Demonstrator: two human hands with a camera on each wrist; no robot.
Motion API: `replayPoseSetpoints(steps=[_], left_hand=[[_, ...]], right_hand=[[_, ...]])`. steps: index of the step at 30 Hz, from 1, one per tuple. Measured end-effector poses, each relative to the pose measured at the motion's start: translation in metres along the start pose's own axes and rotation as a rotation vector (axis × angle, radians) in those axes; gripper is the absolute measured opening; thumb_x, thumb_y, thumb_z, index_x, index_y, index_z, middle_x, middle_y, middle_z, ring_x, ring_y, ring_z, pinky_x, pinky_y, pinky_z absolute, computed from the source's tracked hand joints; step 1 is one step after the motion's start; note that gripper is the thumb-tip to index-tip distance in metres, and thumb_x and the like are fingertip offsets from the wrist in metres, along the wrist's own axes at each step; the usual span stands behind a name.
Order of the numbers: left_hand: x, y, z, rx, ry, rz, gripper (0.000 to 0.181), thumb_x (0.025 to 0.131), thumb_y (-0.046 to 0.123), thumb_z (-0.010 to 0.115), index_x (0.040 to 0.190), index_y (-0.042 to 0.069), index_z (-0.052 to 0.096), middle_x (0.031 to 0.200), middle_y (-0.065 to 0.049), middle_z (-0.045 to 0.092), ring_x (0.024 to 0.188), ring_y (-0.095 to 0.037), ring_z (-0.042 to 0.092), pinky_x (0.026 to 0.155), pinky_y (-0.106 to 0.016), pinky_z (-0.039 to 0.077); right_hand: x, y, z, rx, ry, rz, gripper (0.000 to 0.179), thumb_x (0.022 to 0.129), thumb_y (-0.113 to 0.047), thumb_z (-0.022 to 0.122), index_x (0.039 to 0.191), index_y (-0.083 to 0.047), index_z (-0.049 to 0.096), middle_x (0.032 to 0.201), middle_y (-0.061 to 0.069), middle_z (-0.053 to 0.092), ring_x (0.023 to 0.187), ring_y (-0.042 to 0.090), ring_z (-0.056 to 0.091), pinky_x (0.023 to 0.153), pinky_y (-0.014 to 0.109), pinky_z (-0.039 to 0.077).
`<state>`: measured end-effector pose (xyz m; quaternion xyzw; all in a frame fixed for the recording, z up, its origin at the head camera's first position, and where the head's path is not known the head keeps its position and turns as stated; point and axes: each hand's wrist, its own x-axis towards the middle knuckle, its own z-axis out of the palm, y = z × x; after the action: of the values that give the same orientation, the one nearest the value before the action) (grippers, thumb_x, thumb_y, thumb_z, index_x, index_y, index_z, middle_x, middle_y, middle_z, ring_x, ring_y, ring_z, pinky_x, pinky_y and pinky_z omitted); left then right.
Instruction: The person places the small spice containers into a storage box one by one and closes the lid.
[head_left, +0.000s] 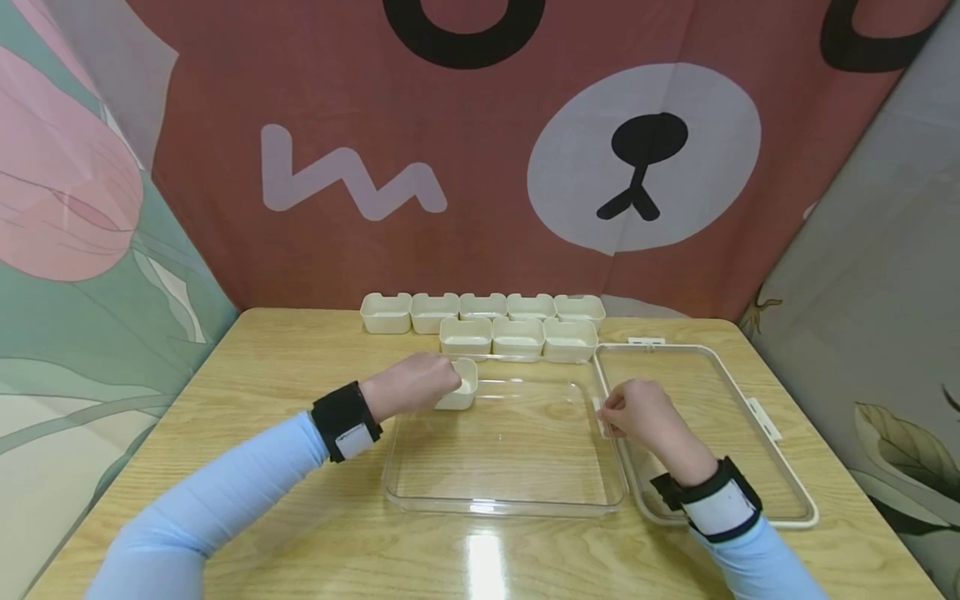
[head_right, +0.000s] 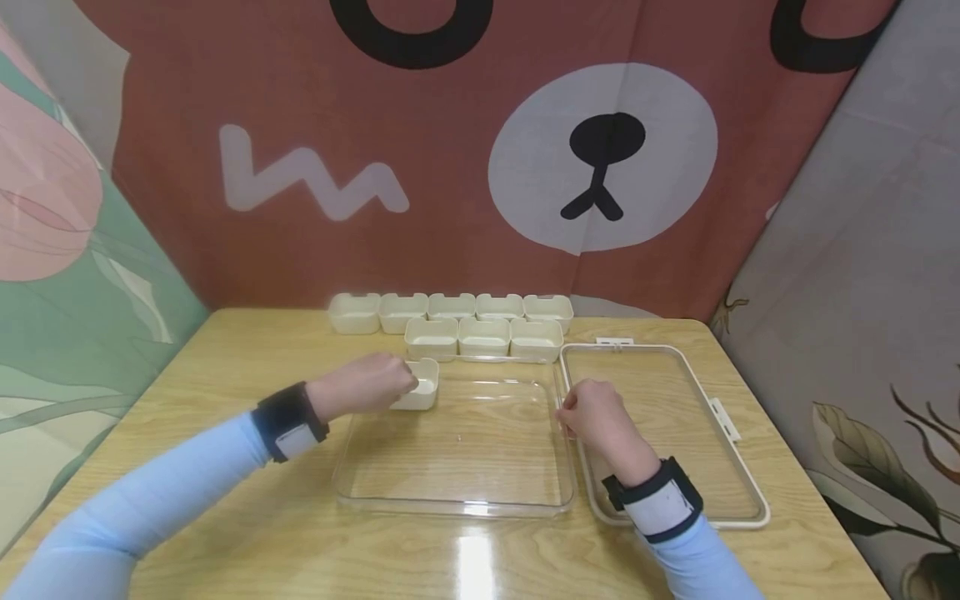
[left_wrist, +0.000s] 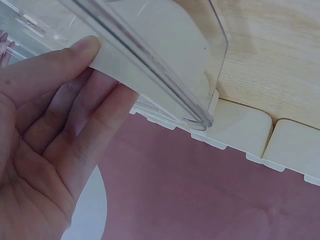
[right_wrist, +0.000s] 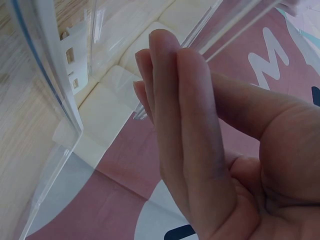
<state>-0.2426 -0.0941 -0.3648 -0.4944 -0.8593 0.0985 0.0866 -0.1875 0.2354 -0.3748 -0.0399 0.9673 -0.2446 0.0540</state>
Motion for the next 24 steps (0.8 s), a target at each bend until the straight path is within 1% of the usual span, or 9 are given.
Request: replayPoseSetpoints(steps=[4, 12, 18, 24], left_hand=[[0.0002, -0.0012, 0.0005, 0.001, 0.0, -0.001, 0.019, 0.075, -0.009, 0.063, 0.072, 0.009, 0.067, 0.063, -0.002, 0.058, 0.055, -0.009, 0.044, 0.048, -0.023, 0.04], [-0.002, -0.0027, 0.0008, -0.018, -0.022, -0.011, 0.017, 0.077, -0.007, 0.064, 0.074, 0.009, 0.068, 0.064, -0.001, 0.057, 0.056, -0.009, 0.042, 0.05, -0.023, 0.038], [-0.0039, -0.0031, 0.0006, -0.032, -0.041, -0.033, 0.014, 0.08, -0.005, 0.065, 0.077, 0.008, 0.069, 0.066, -0.002, 0.059, 0.057, -0.009, 0.044, 0.051, -0.024, 0.039], [-0.0063, -0.0028, -0.0008, -0.059, -0.074, -0.061, 0.014, 0.082, -0.004, 0.063, 0.08, 0.008, 0.069, 0.067, -0.002, 0.059, 0.058, -0.01, 0.043, 0.052, -0.023, 0.037]], right_hand=[[0.0005, 0.0002, -0.0005, 0.001, 0.0, -0.008, 0.013, 0.085, -0.013, 0.069, 0.082, 0.0, 0.07, 0.072, 0.006, 0.068, 0.058, 0.013, 0.064, 0.052, 0.026, 0.047], [0.0006, -0.0001, -0.0016, -0.005, -0.003, -0.021, 0.014, 0.084, -0.013, 0.069, 0.081, 0.0, 0.07, 0.072, 0.006, 0.068, 0.057, 0.012, 0.063, 0.052, 0.025, 0.047], [0.0012, 0.0003, -0.0015, -0.006, 0.0, -0.01, 0.014, 0.084, -0.013, 0.069, 0.081, 0.0, 0.07, 0.072, 0.006, 0.068, 0.057, 0.011, 0.062, 0.052, 0.025, 0.047], [0.0012, 0.0007, -0.0006, -0.008, -0.002, -0.014, 0.014, 0.084, -0.013, 0.069, 0.081, 0.001, 0.07, 0.072, 0.006, 0.068, 0.057, 0.011, 0.062, 0.052, 0.025, 0.047]])
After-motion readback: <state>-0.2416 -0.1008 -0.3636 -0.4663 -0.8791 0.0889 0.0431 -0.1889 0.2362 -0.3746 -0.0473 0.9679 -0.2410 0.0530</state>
